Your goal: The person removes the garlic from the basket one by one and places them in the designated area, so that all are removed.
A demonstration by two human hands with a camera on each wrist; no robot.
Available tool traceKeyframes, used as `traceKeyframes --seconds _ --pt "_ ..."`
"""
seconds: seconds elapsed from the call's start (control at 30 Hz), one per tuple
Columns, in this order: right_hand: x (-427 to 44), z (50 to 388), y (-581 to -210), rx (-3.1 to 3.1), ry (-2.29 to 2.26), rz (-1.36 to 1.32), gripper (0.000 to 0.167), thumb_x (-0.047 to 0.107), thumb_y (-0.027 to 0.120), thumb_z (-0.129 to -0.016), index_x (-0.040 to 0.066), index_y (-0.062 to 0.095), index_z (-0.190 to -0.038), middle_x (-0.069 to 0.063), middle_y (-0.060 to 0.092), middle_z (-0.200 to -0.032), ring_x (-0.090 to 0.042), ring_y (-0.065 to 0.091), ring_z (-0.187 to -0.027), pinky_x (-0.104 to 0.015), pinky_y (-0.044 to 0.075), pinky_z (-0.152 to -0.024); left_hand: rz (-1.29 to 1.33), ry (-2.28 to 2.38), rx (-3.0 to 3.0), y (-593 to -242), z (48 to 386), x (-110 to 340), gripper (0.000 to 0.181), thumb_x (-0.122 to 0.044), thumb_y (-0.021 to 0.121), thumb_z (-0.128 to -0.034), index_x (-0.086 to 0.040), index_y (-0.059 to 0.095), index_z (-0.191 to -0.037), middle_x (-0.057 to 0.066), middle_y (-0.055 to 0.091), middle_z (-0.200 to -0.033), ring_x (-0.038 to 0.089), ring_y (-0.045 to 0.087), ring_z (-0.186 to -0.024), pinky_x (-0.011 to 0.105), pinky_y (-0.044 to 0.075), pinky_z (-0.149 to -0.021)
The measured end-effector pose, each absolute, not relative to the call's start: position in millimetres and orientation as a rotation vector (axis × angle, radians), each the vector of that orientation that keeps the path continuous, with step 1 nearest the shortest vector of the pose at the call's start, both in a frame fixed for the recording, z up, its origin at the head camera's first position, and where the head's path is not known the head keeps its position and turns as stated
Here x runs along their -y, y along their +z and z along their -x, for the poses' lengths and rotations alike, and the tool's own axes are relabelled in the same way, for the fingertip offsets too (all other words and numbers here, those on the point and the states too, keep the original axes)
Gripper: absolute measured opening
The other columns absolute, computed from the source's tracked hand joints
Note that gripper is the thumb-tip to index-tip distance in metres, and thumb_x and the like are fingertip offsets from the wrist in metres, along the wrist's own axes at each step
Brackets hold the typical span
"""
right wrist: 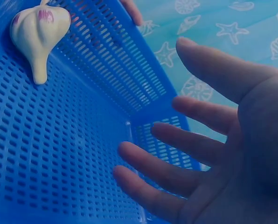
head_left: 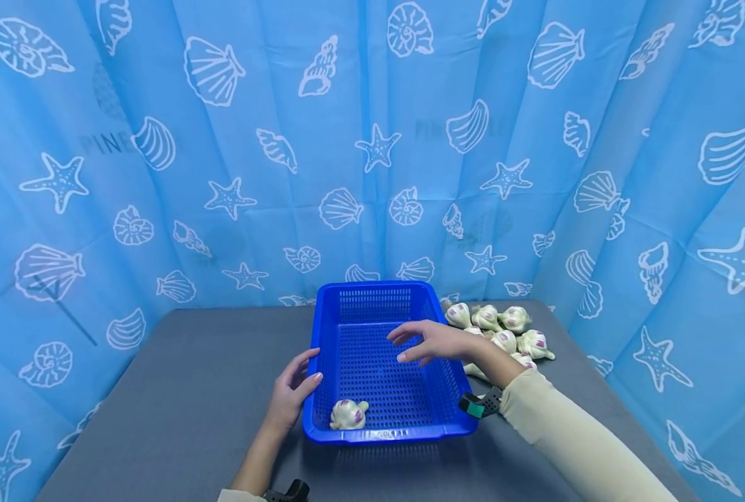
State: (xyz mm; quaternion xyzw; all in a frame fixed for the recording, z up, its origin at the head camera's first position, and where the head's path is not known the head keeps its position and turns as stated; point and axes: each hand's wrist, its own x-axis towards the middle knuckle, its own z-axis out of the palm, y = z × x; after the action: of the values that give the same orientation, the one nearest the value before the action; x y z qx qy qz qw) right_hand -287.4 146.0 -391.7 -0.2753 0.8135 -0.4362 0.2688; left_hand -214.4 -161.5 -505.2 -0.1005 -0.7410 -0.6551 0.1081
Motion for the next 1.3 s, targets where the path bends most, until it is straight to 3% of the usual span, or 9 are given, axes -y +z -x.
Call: traceKeyframes --seconds 0.4,0.6,0.83,1.07,1.3 --pt "-106 287 -401 -2.016 -1.076 0.679 0.041 0.024 0.064 -0.095 0.011 0.056 -0.133 -0.012 0.058 -0.127 -0.038 0.062 -0.106 -0.056 0.051 -0.085 0.278 -1.918 2.210 -485 205 157 0.045 -0.013 0.060 -0.0947 -0.005 0.051 -0.139 0.022 0.047 -0.141 0.044 0.046 -0.126 0.060 0.041 -0.097" --pt "-91 289 -408 -1.941 -1.049 0.670 0.038 0.023 0.060 -0.097 0.012 0.056 -0.134 -0.018 0.055 -0.132 -0.037 0.063 -0.106 -0.055 0.052 -0.084 0.315 -1.902 2.216 -469 197 155 0.045 -0.011 0.058 -0.0950 -0.001 0.050 -0.138 0.025 0.047 -0.140 0.046 0.048 -0.123 0.060 0.044 -0.094" --pt "-71 292 -419 -1.813 -0.991 0.660 0.045 0.026 0.058 -0.098 0.007 0.051 -0.139 -0.018 0.051 -0.137 -0.038 0.062 -0.107 -0.053 0.053 -0.083 0.336 -1.937 2.199 -474 201 157 0.046 -0.007 0.059 -0.0946 0.002 0.049 -0.138 0.026 0.048 -0.138 0.045 0.051 -0.120 0.055 0.045 -0.094" --pt "-54 290 -425 -1.770 -0.896 0.608 0.037 0.025 0.060 -0.097 0.013 0.057 -0.131 -0.006 0.057 -0.128 -0.031 0.065 -0.102 -0.052 0.054 -0.081 0.357 -1.968 2.134 -503 215 163 0.045 -0.012 0.060 -0.0951 -0.008 0.051 -0.139 0.020 0.050 -0.139 0.040 0.053 -0.121 0.053 0.046 -0.094" --pt "-39 284 -428 -1.724 -0.805 0.565 0.035 0.024 0.063 -0.095 0.019 0.059 -0.129 -0.003 0.058 -0.123 -0.029 0.064 -0.099 -0.051 0.055 -0.079 0.351 -1.978 2.143 -505 216 164 0.045 -0.017 0.062 -0.0948 -0.011 0.053 -0.138 0.019 0.051 -0.138 0.039 0.053 -0.121 0.053 0.047 -0.094"
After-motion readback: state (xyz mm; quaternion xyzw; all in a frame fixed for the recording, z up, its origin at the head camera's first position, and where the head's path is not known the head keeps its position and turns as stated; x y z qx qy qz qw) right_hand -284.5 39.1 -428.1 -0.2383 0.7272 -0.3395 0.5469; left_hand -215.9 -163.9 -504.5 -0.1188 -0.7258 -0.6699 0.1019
